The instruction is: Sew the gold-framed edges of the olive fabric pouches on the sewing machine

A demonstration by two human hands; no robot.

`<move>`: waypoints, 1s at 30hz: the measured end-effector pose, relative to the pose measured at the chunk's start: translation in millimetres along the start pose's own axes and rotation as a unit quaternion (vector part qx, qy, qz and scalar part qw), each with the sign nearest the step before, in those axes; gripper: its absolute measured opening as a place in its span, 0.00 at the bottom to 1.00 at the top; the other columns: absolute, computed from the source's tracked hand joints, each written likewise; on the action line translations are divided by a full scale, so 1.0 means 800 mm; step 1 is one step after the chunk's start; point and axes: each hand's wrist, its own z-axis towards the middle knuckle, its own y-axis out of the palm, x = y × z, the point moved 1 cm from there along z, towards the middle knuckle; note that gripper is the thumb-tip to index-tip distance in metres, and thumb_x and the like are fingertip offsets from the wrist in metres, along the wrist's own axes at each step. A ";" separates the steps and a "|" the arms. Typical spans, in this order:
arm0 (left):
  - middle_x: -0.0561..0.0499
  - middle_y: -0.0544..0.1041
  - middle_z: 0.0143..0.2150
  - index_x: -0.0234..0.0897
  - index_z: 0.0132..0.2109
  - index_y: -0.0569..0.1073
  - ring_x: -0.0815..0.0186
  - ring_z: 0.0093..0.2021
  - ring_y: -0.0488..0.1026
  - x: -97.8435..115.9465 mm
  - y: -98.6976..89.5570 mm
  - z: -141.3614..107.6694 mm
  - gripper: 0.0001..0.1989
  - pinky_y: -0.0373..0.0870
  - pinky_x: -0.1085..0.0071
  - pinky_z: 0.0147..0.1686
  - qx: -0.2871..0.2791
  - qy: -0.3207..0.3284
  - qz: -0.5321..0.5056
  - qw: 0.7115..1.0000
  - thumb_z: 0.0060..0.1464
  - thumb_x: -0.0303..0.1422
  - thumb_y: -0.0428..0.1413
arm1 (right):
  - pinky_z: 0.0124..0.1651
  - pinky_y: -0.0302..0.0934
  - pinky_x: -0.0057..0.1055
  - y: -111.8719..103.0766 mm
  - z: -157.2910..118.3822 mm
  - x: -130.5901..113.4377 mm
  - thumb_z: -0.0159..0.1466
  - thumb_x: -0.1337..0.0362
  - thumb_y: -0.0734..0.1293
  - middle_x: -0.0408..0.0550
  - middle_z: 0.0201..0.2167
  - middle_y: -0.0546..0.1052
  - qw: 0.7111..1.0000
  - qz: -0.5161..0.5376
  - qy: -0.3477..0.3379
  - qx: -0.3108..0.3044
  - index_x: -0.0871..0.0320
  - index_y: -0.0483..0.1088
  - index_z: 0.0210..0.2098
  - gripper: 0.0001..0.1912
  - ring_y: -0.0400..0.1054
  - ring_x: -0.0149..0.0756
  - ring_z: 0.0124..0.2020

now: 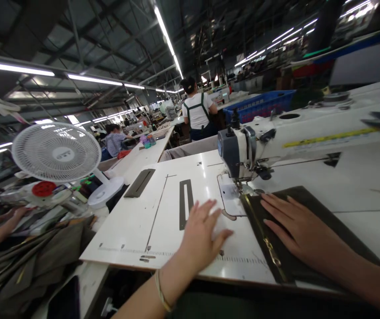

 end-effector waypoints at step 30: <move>0.38 0.63 0.62 0.40 0.58 0.67 0.49 0.62 0.60 -0.049 0.006 -0.068 0.19 0.69 0.49 0.52 0.021 0.127 0.069 0.989 0.60 0.28 0.47 | 0.57 0.60 0.44 0.018 0.021 0.013 0.68 0.63 0.52 0.53 0.59 0.65 0.994 0.040 0.015 -0.101 0.63 0.65 0.57 0.23 0.61 0.40 0.59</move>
